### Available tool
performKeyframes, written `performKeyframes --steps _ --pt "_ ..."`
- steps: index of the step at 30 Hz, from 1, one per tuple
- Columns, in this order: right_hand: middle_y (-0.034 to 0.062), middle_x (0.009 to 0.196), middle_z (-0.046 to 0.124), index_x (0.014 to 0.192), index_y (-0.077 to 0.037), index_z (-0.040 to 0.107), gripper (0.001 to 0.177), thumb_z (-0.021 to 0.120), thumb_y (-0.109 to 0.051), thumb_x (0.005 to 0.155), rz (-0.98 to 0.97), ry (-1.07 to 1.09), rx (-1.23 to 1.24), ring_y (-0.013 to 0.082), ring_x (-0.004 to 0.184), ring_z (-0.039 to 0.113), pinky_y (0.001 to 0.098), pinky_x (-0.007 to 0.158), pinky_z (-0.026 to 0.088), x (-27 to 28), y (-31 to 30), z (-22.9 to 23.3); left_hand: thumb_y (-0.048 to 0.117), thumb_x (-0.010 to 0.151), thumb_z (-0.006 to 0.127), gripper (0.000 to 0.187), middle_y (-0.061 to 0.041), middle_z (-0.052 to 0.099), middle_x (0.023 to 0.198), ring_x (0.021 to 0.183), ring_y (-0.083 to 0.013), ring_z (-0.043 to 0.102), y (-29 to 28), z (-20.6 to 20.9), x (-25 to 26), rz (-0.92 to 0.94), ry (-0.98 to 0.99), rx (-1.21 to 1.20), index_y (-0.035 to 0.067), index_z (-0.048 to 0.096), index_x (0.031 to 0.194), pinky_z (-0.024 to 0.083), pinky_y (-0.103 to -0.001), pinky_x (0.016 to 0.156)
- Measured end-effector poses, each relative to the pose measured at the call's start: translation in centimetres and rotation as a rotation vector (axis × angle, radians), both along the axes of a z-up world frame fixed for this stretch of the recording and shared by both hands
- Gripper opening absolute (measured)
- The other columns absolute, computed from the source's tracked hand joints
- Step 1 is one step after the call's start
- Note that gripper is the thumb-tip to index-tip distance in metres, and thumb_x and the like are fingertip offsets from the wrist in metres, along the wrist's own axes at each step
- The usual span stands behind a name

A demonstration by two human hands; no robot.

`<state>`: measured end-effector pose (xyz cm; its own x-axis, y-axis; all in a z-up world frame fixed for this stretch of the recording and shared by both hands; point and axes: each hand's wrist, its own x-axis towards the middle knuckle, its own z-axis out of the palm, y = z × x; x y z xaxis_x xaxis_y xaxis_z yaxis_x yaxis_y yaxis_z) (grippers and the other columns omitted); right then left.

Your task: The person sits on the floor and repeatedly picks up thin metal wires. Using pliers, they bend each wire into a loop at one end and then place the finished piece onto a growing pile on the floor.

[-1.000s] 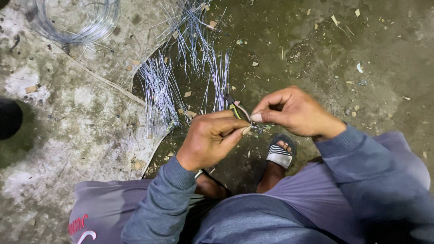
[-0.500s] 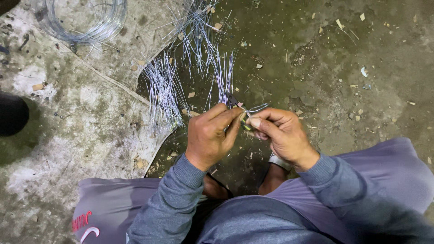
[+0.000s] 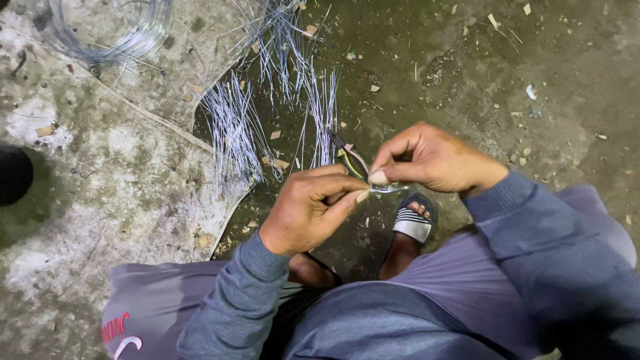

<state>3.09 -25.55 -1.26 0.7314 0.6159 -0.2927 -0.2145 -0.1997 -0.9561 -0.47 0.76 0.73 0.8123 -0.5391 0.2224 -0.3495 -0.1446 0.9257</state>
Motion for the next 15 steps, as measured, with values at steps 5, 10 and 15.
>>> performKeyframes --steps 5,10,15 --pt "0.0029 0.084 0.072 0.104 0.001 0.076 0.015 0.067 -0.008 0.097 -0.176 0.204 0.298 0.0083 0.072 0.060 0.0260 0.065 0.047 -2.2 1.1 -4.8 0.004 0.091 0.077 0.012 -0.006 0.051 0.068 0.055 -0.0134 0.046 -0.3 -0.4 -0.3 0.155 -0.047 0.025 0.004 0.078 0.103 0.037 -0.030 0.052" --pt "0.0001 0.075 0.060 0.105 0.004 0.073 0.014 0.065 -0.008 0.101 -0.467 0.328 0.617 0.0078 0.065 0.049 0.0269 0.064 0.043 -5.8 4.1 -6.2 0.005 0.092 0.076 0.014 -0.005 0.060 0.079 0.061 -0.0158 0.058 -0.3 -0.7 -0.1 0.293 -0.297 0.074 0.005 0.073 0.106 0.045 -0.031 0.054" --pt "-0.0009 0.072 0.059 0.102 0.004 0.074 0.014 0.067 -0.008 0.100 -0.590 0.273 0.522 0.0064 0.061 0.047 0.0249 0.059 0.041 -5.8 5.2 -3.9 0.003 0.088 0.076 0.019 -0.007 0.055 0.077 0.063 -0.0238 0.061 -0.3 -0.8 0.3 0.314 -0.566 0.221 0.006 0.073 0.107 0.048 -0.037 0.056"
